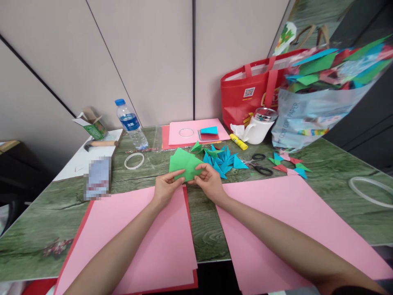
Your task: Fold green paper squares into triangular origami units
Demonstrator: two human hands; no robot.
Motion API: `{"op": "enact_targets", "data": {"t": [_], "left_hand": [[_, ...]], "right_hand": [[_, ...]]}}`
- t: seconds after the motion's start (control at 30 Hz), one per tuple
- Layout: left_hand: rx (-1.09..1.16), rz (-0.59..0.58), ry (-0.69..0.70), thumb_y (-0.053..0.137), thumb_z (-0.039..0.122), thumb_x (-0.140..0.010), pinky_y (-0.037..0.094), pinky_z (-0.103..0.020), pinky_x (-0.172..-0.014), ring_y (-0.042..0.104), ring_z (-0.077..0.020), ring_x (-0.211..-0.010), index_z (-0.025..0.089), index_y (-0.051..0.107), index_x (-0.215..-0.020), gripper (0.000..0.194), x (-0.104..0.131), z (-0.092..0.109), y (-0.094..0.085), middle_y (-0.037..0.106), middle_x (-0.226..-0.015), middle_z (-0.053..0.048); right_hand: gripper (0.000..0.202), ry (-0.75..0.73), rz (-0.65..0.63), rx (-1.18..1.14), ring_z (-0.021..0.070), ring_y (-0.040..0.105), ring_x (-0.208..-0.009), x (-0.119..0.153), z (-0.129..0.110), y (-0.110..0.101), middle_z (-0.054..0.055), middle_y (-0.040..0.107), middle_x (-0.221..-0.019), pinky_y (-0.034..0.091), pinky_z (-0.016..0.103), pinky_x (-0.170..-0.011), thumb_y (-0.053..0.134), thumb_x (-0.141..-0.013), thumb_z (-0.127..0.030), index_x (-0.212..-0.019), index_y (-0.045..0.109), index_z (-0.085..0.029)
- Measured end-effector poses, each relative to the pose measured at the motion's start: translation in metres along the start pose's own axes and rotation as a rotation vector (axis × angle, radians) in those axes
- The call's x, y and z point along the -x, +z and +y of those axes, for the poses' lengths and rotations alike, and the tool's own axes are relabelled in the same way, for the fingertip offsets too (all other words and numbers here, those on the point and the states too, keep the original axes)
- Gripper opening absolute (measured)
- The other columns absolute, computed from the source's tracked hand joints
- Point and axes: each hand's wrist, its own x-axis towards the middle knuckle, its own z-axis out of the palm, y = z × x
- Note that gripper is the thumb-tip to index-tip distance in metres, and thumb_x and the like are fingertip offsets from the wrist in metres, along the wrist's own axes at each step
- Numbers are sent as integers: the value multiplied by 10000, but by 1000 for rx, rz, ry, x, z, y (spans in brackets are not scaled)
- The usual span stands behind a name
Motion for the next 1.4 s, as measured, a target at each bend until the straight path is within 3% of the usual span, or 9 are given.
{"op": "enact_targets", "data": {"t": [0.2,0.3,0.47,0.6,0.9,1.2,1.4], "left_hand": [[73,-1,-32,717,268,-561,385,-229,-520,451,-98,-523,158,695,-888,346,-2,1,-1,570,-552,10],[67,27,-51,725,271,-546,377,-221,-476,415,-86,-472,149,694,-891,368,-3,0,-2,498,-464,33],[79,-11,-79,722,268,-555,387,-211,-481,380,-62,-453,140,684,-916,384,-1,2,0,451,-460,50],[-2,-37,-48,716,268,-565,287,-188,-406,303,-52,-417,139,679,-934,393,2,5,1,397,-417,62],[-21,-83,27,672,189,-568,394,-193,-494,497,-104,-563,118,645,-1010,449,5,4,5,627,-665,-17],[51,-103,-34,617,139,-601,454,-194,-551,571,-118,-631,112,607,-1067,467,5,1,6,663,-815,-41],[172,-172,-81,595,103,-610,496,-269,-720,604,-170,-817,148,589,-1091,483,4,5,3,658,-947,-48]], "right_hand": [[104,-80,31,97,144,596,-660,-2,-3,-3,-11,523,-724,537,298,-603,506,-672,-200,-775,504,-207],[85,-106,40,170,164,571,-763,-2,-4,-4,20,535,-801,542,299,-619,521,-690,-247,-752,552,-198],[142,-143,32,308,169,587,-734,0,-4,-4,40,599,-818,521,310,-635,585,-689,-305,-772,609,-193],[123,-152,11,407,168,617,-646,0,-1,-5,36,653,-732,494,323,-647,601,-691,-289,-759,640,-195],[142,-117,-43,382,162,641,-548,0,-4,-4,22,670,-689,494,259,-513,548,-714,-256,-769,659,-187],[163,-111,-43,392,163,644,-545,1,-6,-1,25,679,-693,488,240,-465,544,-713,-270,-784,665,-187],[153,-56,-29,364,164,647,-558,-1,-8,-2,25,677,-696,495,252,-504,556,-699,-246,-781,663,-175]]}}
